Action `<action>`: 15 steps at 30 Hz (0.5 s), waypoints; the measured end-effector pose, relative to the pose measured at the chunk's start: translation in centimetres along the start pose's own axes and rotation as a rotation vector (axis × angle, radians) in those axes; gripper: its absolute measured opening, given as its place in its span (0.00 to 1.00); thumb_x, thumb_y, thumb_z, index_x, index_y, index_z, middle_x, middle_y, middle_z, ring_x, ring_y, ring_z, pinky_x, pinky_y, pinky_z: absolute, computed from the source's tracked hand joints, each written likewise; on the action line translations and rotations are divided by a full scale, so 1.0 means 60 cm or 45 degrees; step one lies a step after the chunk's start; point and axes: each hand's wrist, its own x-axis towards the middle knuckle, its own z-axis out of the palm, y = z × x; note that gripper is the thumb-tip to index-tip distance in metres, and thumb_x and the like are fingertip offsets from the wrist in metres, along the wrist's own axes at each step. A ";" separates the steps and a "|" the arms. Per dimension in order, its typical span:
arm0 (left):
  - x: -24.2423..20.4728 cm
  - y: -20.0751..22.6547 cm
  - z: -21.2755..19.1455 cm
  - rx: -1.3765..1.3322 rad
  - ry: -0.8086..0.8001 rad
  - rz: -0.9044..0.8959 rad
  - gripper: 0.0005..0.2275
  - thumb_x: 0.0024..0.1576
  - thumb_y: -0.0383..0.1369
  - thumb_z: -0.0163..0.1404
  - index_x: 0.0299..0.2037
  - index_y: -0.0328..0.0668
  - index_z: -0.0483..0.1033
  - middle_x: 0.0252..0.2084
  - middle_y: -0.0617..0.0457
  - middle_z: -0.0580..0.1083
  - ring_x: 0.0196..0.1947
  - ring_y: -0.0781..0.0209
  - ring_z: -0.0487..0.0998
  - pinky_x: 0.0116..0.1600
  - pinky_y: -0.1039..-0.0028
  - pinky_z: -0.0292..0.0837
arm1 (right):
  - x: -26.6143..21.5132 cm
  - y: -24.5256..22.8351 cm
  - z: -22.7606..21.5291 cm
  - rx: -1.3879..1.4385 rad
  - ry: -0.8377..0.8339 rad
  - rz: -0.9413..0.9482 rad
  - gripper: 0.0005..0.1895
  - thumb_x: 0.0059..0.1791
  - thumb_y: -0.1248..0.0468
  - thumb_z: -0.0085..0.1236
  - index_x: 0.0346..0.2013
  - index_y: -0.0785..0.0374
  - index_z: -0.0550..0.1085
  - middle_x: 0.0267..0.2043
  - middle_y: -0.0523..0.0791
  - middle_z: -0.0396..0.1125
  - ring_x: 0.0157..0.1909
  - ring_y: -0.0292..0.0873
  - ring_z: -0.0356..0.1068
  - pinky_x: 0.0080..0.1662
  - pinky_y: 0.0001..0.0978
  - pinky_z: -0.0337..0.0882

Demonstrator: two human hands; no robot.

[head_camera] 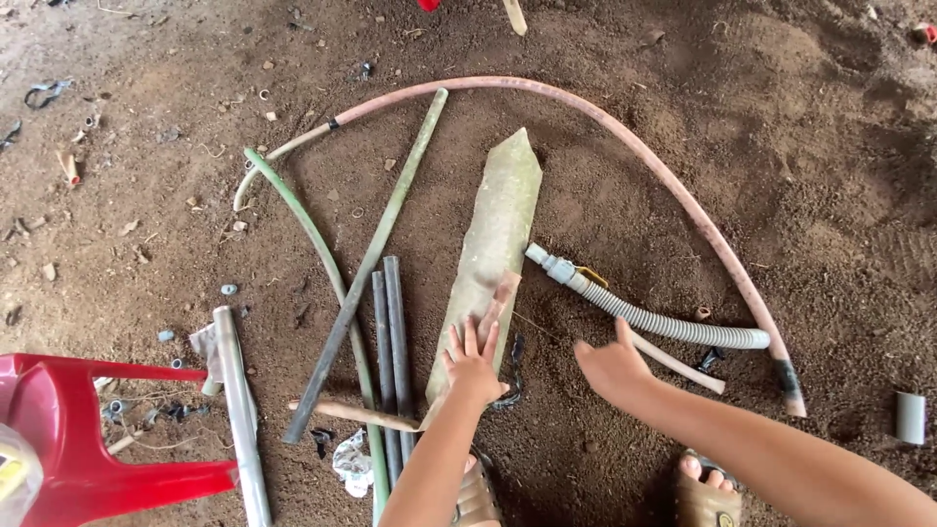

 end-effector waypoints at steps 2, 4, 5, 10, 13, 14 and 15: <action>0.006 0.000 0.004 0.005 0.016 -0.003 0.54 0.60 0.56 0.56 0.82 0.64 0.18 0.83 0.37 0.19 0.81 0.25 0.20 0.80 0.39 0.36 | 0.031 -0.007 -0.010 -0.067 0.076 -0.055 0.26 0.49 0.81 0.50 0.63 0.69 0.66 0.42 0.50 0.77 0.42 0.55 0.79 0.77 0.74 0.34; 0.007 0.000 0.003 0.002 0.019 -0.010 0.54 0.60 0.56 0.56 0.82 0.65 0.19 0.83 0.38 0.19 0.81 0.26 0.20 0.80 0.40 0.37 | 0.057 -0.010 -0.002 -0.032 0.087 -0.060 0.27 0.49 0.82 0.49 0.63 0.70 0.66 0.38 0.50 0.77 0.41 0.55 0.79 0.77 0.74 0.33; 0.006 0.000 0.005 -0.004 0.024 -0.015 0.53 0.60 0.56 0.56 0.82 0.65 0.20 0.83 0.38 0.20 0.81 0.26 0.21 0.80 0.40 0.38 | 0.069 -0.012 0.004 -0.002 0.098 -0.065 0.27 0.49 0.83 0.49 0.63 0.72 0.66 0.35 0.50 0.76 0.39 0.54 0.79 0.77 0.74 0.32; 0.010 -0.001 0.011 0.002 0.044 -0.010 0.54 0.60 0.56 0.57 0.82 0.65 0.19 0.83 0.38 0.20 0.81 0.26 0.21 0.80 0.40 0.37 | 0.023 0.003 0.021 0.017 -0.009 -0.004 0.28 0.51 0.78 0.50 0.67 0.70 0.64 0.33 0.44 0.74 0.36 0.48 0.78 0.77 0.76 0.30; 0.022 -0.002 0.019 0.006 0.058 0.002 0.55 0.59 0.56 0.58 0.82 0.65 0.19 0.83 0.38 0.20 0.81 0.25 0.21 0.80 0.39 0.38 | -0.021 0.022 0.021 0.083 -0.079 0.057 0.30 0.51 0.77 0.50 0.69 0.69 0.62 0.35 0.43 0.74 0.40 0.48 0.78 0.78 0.75 0.26; 0.026 -0.004 0.026 0.013 0.058 0.001 0.55 0.59 0.56 0.58 0.82 0.65 0.18 0.83 0.38 0.20 0.81 0.25 0.21 0.80 0.39 0.38 | -0.036 0.026 0.020 0.118 -0.132 0.079 0.32 0.51 0.76 0.49 0.71 0.68 0.60 0.37 0.43 0.75 0.43 0.48 0.79 0.78 0.74 0.23; 0.021 -0.002 0.021 0.012 0.059 0.000 0.55 0.59 0.56 0.58 0.82 0.65 0.18 0.83 0.38 0.20 0.81 0.25 0.21 0.80 0.39 0.38 | -0.044 0.029 0.025 0.116 -0.132 0.078 0.32 0.51 0.76 0.49 0.71 0.68 0.60 0.37 0.43 0.75 0.43 0.48 0.79 0.78 0.74 0.23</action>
